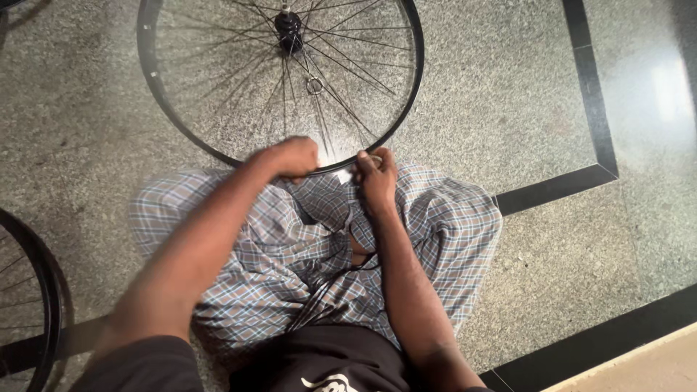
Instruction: The person sits on the floor and laces a bicycle wheel by hand. They insert spokes into the hub and rim, weaving them in a specific pattern to assemble the wheel structure.
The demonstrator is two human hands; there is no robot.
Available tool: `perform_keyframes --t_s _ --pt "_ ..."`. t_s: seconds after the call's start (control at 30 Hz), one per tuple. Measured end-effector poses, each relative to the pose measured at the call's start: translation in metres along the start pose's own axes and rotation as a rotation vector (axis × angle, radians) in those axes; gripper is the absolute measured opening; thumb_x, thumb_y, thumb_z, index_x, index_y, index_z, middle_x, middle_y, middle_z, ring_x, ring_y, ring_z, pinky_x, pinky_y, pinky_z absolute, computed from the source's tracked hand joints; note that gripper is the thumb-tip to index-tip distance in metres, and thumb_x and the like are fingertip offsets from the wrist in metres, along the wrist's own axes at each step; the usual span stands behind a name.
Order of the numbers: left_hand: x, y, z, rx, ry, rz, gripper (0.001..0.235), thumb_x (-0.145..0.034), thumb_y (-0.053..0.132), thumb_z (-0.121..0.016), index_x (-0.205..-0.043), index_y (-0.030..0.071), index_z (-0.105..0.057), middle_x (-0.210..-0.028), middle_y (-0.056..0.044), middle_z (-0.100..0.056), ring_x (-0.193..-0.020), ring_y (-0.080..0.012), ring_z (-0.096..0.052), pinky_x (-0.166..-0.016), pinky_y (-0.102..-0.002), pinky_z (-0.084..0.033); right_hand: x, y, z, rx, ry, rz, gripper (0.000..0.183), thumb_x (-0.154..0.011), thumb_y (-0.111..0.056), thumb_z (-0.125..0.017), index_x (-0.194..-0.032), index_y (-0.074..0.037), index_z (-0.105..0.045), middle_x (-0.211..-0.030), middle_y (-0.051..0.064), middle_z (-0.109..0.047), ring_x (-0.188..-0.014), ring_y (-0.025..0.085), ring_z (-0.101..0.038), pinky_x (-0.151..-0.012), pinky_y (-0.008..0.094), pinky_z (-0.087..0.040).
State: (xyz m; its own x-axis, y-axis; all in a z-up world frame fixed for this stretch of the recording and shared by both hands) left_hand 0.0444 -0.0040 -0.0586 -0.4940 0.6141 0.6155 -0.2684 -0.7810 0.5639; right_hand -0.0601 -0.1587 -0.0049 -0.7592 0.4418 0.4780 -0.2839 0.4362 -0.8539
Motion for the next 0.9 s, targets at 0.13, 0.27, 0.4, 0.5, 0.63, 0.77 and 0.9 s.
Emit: perform_keyframes --t_s 0.13,0.27,0.4,0.5,0.63,0.77,0.9 --pt "0.015 -0.028 0.003 0.207 -0.215 0.138 0.023 -0.096 0.019 -0.060 -0.101 0.000 -0.072 -0.086 -0.024 -0.075 -0.067 -0.0310 -0.070 -0.069 -0.053 -0.056 -0.003 -0.002 0.003 0.268 -0.093 -0.029 0.010 -0.099 -0.012 -0.065 -0.099 -0.002 -0.062 -0.073 0.007 -0.067 -0.053 0.010 -0.049 -0.044 0.025 -0.035" --pt "0.030 -0.009 0.012 -0.115 -0.110 0.075 0.038 -0.104 0.029 -0.055 -0.097 -0.005 -0.073 -0.083 -0.024 -0.078 -0.073 -0.0301 -0.077 -0.079 -0.045 -0.059 -0.013 -0.021 0.027 0.507 0.050 0.114 0.007 -0.093 -0.012 -0.067 -0.094 -0.005 -0.070 -0.073 0.005 -0.070 -0.060 0.010 -0.061 -0.052 0.026 -0.047" --pt "0.049 0.001 0.026 -0.141 -0.008 0.161 0.043 -0.103 0.038 -0.059 -0.102 -0.001 -0.075 -0.097 -0.023 -0.074 -0.089 -0.0332 -0.073 -0.085 -0.046 -0.057 -0.021 -0.061 0.017 0.592 0.077 0.460 0.012 -0.092 -0.014 -0.073 -0.095 -0.003 -0.073 -0.077 0.007 -0.069 -0.066 0.014 -0.058 -0.057 0.030 -0.046" --pt "0.054 0.002 0.037 -0.167 0.041 0.235 0.040 -0.099 0.038 -0.063 -0.103 -0.001 -0.075 -0.102 -0.022 -0.076 -0.094 -0.0333 -0.075 -0.085 -0.046 -0.057 -0.034 -0.079 -0.022 0.731 -0.014 0.630 0.018 -0.092 -0.022 -0.076 -0.095 -0.004 -0.073 -0.082 0.008 -0.073 -0.071 0.019 -0.068 -0.064 0.035 -0.053" --pt "0.063 0.041 0.051 -0.358 0.453 0.035 0.035 -0.094 0.037 -0.069 -0.099 0.003 -0.076 -0.097 -0.019 -0.076 -0.094 -0.0357 -0.073 -0.079 -0.049 -0.057 -0.071 -0.082 -0.098 1.078 -0.045 0.672 0.032 -0.087 -0.037 -0.078 -0.096 -0.006 -0.075 -0.090 0.015 -0.072 -0.085 0.035 -0.070 -0.076 0.047 -0.054" --pt "0.055 0.071 0.013 -0.286 0.362 -0.161 0.026 -0.080 0.028 -0.072 -0.093 0.005 -0.076 -0.092 -0.020 -0.073 -0.087 -0.0362 -0.072 -0.078 -0.048 -0.057 -0.107 -0.080 -0.165 1.251 -0.119 0.669 0.037 -0.082 -0.040 -0.076 -0.099 -0.006 -0.074 -0.106 0.020 -0.069 -0.096 0.040 -0.067 -0.081 0.052 -0.052" --pt "0.062 0.098 0.014 -0.514 0.588 -0.271 0.022 -0.075 0.017 -0.066 -0.091 0.006 -0.077 -0.089 -0.017 -0.074 -0.076 -0.0321 -0.072 -0.064 -0.047 -0.055 -0.135 -0.062 -0.194 1.370 -0.158 0.571 0.033 -0.082 -0.038 -0.073 -0.097 -0.008 -0.075 -0.110 0.020 -0.069 -0.102 0.041 -0.066 -0.088 0.052 -0.051"
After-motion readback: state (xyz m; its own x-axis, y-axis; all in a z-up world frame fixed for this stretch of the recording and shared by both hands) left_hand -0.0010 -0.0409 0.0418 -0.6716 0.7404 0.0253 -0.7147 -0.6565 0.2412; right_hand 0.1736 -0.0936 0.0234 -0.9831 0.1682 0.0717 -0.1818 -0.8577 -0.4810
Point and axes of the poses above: each hand's wrist, its own x-axis away from the middle knuckle, its own z-axis out of the back of the hand, y = z × x, the point moved 10 cm from there along -x, towards the middle knuckle
